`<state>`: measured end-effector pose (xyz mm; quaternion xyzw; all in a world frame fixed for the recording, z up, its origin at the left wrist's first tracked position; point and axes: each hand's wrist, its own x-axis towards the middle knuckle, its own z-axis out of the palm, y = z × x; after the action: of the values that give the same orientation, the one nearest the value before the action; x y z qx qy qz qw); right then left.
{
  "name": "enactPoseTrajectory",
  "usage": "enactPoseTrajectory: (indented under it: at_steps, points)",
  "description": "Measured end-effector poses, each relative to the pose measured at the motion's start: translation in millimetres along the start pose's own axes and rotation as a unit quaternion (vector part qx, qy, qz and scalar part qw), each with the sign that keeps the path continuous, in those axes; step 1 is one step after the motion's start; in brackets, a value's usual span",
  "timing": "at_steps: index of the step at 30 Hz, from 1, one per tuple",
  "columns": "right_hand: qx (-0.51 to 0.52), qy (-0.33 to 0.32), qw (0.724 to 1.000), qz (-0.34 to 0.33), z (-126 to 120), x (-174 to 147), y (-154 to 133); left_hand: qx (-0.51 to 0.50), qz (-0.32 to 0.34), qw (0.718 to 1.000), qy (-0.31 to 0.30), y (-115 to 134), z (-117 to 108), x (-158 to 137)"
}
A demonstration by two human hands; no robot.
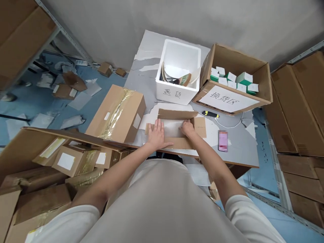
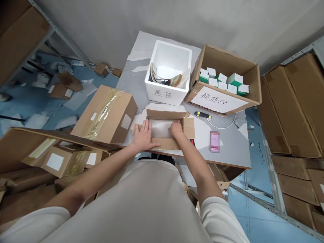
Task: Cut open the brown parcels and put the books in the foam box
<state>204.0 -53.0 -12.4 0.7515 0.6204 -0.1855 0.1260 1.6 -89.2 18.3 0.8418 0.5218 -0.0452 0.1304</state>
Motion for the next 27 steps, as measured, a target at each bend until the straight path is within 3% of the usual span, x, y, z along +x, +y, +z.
enactPoseTrajectory:
  at_steps: [5,13,17,27]
  points:
    - [0.051,-0.003,0.994,0.092,21.2,23.0,-2.2,-0.045,-0.003,0.999,-0.009,10.3,29.9,2.7]
    - [0.076,-0.02,0.99,0.118,30.3,34.5,4.3,-0.089,0.015,0.996,0.021,1.1,42.9,6.4]
    - [0.048,-0.028,0.993,0.106,27.8,34.9,-0.4,-0.089,0.014,0.996,0.019,2.7,42.1,6.1]
    - [0.03,-0.046,0.998,0.001,21.0,23.6,10.8,-0.075,0.023,0.997,0.024,3.8,38.3,0.4]
